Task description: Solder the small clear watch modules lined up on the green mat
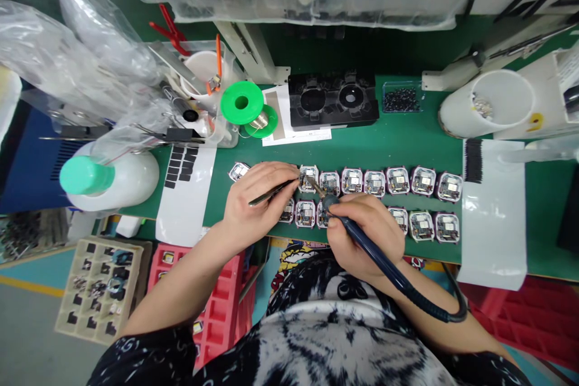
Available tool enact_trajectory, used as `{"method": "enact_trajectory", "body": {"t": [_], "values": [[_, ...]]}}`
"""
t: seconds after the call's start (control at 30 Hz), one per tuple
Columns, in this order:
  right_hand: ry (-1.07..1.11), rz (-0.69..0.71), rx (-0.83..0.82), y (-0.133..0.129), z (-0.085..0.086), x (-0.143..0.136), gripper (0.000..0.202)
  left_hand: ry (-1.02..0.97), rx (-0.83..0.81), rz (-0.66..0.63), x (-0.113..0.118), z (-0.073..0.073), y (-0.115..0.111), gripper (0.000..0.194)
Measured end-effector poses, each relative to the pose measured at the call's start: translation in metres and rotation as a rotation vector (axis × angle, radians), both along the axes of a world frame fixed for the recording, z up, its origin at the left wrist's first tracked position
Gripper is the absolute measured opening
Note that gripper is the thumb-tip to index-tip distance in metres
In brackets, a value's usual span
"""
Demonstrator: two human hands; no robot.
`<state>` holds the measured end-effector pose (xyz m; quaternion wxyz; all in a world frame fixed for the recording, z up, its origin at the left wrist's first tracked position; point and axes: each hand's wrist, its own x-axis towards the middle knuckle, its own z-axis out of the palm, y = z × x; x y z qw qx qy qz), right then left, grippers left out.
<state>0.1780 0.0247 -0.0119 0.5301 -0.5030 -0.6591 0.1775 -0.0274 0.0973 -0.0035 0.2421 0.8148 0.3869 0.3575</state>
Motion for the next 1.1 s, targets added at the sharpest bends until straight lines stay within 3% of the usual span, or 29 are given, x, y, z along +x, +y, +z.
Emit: {"method": "enact_trajectory", "body": {"t": [0.27,1.1], "values": [[-0.019,-0.025,-0.019,-0.0007,0.0014,-0.0015,0.019,0.042,-0.035,-0.059,-0.0039,0.0029,0.0044,0.019],[-0.014,0.05,-0.02,0.0037,-0.0022,-0.0015,0.023,0.073,0.047,-0.01,-0.0052,0.0002,0.0027,0.021]]}}
